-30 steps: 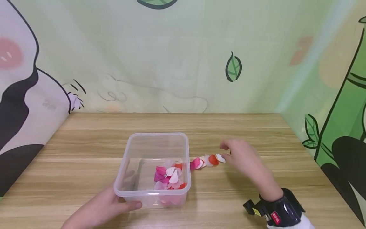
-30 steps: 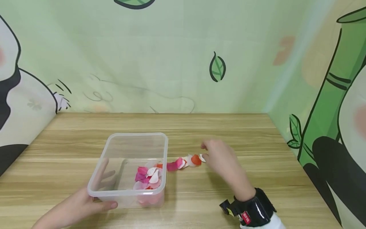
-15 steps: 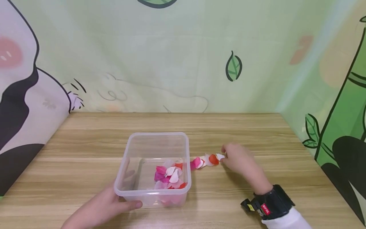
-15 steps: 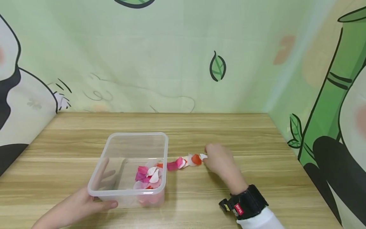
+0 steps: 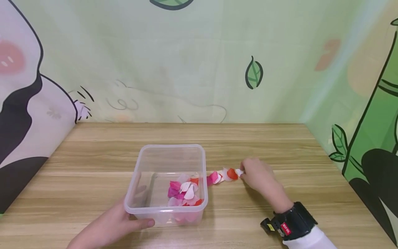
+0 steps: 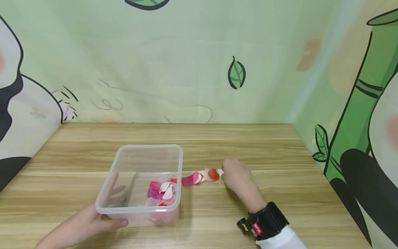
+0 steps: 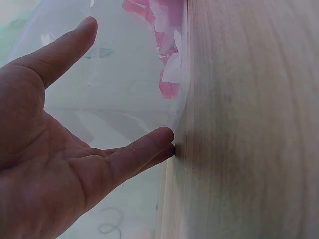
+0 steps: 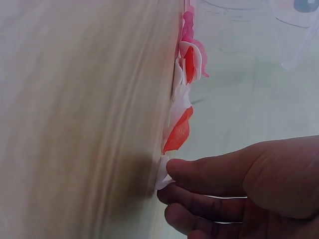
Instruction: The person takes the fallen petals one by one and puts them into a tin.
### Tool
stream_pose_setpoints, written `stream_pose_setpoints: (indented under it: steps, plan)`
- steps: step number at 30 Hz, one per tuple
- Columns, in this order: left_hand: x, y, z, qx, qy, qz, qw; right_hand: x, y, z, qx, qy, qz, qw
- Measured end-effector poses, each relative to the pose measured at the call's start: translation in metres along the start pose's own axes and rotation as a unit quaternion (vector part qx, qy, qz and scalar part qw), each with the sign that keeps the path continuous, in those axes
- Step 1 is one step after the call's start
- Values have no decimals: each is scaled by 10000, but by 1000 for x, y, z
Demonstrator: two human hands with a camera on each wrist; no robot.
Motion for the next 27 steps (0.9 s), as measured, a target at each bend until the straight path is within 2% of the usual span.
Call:
stream_pose_setpoints:
  steps: [3, 7, 12, 16, 21, 24, 27]
  plan:
    - [0, 0, 0, -63, -79, -11, 9999, 0, 0, 0, -104, 18, 22, 9999]
    - [1, 0, 0, -138, 6, -30, 9999, 1, 2, -1, -275, 51, -24, 9996]
    - [1, -1, 0, -100, 59, -32, 9999, 2, 12, -5, -589, 119, -283, 9978]
    - [0, -1, 0, 104, -9, -36, 9999, 4, 25, -5, -719, 106, -604, 9955]
    - [-1, -1, 0, 49, -38, -53, 10000, 9, 39, 4, -765, 126, -1106, 9908]
    - [-1, -1, 0, -60, -31, -80, 9999, 15, 46, 15, -863, 298, -1481, 9847]
    - [0, -1, 0, -130, -161, -71, 9998, 23, 51, 28, -907, 591, -1921, 9754]
Point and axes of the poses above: each hand's wrist, its own x-axis away from the middle knuckle, its own y-axis out of the back of the hand, z = x × y, the point moved 3 cm from there along -x, towards the middle knuckle, and after that the axes turned 6 degrees about x, right-handed, at the moved point
